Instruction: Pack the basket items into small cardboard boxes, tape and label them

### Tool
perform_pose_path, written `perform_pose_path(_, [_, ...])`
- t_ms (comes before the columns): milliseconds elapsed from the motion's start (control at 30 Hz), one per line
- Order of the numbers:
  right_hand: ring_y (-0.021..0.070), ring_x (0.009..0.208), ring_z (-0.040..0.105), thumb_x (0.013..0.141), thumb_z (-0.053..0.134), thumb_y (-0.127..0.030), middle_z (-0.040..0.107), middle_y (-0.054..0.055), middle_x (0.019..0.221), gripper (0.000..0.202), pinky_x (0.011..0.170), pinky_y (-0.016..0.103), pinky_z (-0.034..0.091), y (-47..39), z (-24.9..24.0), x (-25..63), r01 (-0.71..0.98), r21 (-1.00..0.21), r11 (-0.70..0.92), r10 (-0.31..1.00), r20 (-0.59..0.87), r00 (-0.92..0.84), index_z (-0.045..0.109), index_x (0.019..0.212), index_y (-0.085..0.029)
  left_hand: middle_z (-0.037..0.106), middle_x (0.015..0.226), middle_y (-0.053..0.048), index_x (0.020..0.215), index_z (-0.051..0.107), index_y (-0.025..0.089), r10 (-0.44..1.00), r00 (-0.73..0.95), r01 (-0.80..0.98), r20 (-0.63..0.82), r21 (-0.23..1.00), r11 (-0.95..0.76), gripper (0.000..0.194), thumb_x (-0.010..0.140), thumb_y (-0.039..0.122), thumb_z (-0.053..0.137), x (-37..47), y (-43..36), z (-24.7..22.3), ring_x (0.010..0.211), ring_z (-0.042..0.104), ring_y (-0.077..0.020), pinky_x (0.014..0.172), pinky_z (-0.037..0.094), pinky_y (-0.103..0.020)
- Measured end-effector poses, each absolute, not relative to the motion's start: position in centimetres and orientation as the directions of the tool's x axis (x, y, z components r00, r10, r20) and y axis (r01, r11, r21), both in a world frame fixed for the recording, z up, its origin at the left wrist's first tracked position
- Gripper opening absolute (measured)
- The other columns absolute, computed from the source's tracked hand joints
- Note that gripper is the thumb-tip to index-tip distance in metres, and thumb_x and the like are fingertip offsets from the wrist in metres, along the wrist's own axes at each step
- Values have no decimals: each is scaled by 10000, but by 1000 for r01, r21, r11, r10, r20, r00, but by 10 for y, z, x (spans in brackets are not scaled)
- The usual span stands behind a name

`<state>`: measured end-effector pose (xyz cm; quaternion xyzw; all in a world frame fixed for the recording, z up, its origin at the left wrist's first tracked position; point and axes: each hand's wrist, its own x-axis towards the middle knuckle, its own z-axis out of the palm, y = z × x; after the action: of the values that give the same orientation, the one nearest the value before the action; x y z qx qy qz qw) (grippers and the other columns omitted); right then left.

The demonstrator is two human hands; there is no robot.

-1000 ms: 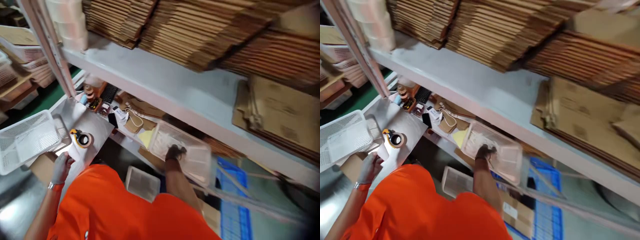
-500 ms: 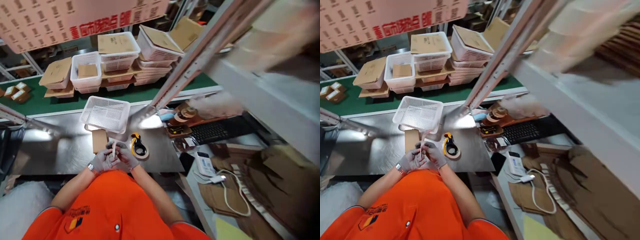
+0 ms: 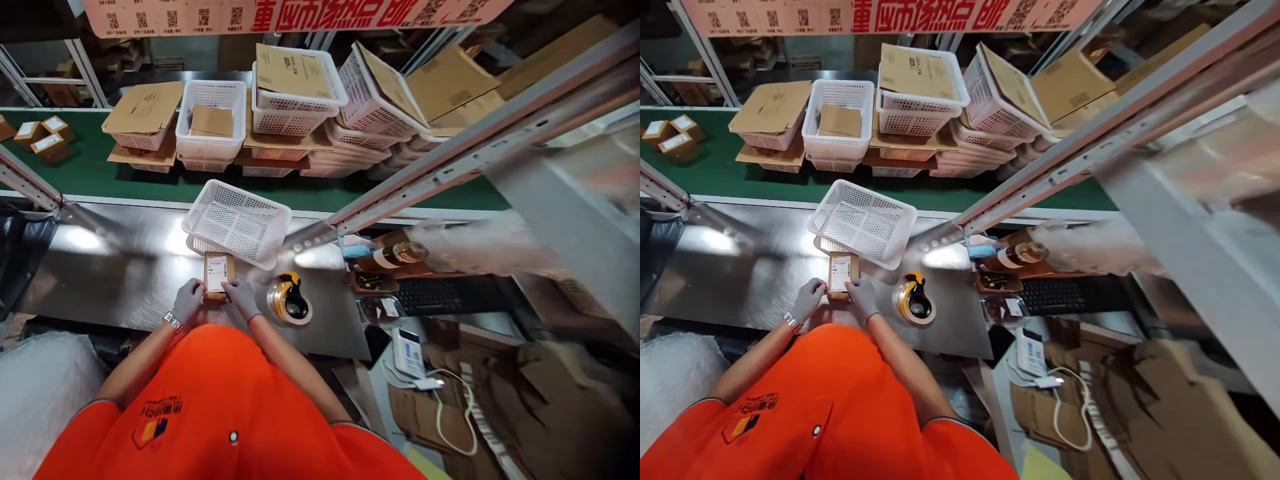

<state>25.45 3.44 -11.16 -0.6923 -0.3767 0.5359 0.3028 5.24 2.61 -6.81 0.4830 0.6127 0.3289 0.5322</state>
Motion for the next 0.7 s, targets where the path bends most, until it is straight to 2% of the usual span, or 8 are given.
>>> perform_pose_path(67, [198,616,648,924,727,-393,689,33,631,322,621,304,472,37,-111,255,305,-796,-523,852,-497,163,641,659,-231,818,1125,-134,981,763,219,958,148,453,-247,878,156,91,954,249,681,67,46,-69,1113,742,-292,1126,562,-455])
perform_pose_path(133, [218,718,671,907,755,-354,697,62,652,380,706,316,469,42,-109,258,406,-766,-498,865,-471,171,598,582,-236,788,1349,-195,1098,798,195,930,305,579,-206,815,-9,210,939,165,664,84,64,-73,1353,680,-346,1277,468,-507])
perform_pose_path(233, [264,880,699,862,834,-353,711,103,677,459,811,333,454,51,-105,268,518,-721,-461,881,-442,169,549,520,-242,632,1629,-286,1329,771,99,872,460,661,-170,720,-209,427,908,114,699,103,81,-83,1607,499,-437,1420,214,-629])
perform_pose_path(300, [274,888,699,861,868,-432,685,101,633,500,819,336,447,53,-103,281,590,-672,-447,879,-453,149,554,520,-245,517,1733,-320,1506,673,27,865,482,706,-142,647,-287,569,949,143,695,110,84,-91,1679,398,-477,1423,87,-688])
perform_pose_path(400, [238,743,655,909,808,-630,603,65,539,595,752,330,430,44,-106,301,662,-613,-431,856,-510,84,579,524,-239,366,1826,-331,1691,496,-20,865,469,809,-178,479,-340,699,1065,268,615,117,84,-103,1736,278,-480,1413,38,-712])
perform_pose_path(467, [200,648,594,894,766,-725,586,39,533,623,688,318,409,32,-112,309,577,-675,-460,848,-526,61,606,553,-228,275,1869,-312,1755,421,-6,879,423,869,-222,375,-323,782,1099,387,587,122,86,-108,1768,193,-469,1418,24,-714])
perform_pose_path(567, [171,599,545,792,756,-837,635,9,612,632,618,297,407,11,-121,309,273,-806,-525,844,-535,43,712,737,-209,215,1896,-281,1801,369,37,908,337,919,-248,295,-260,891,1099,546,571,131,89,-111,1790,94,-462,1416,6,-727])
perform_pose_path(700, [186,645,599,633,843,-872,714,35,717,710,639,317,503,-9,-131,312,34,-810,-585,809,-586,-41,753,835,-196,124,1907,-296,1819,325,35,922,286,939,-261,270,-214,1050,1032,656,640,140,78,-111,1768,40,-552,1377,-19,-796])
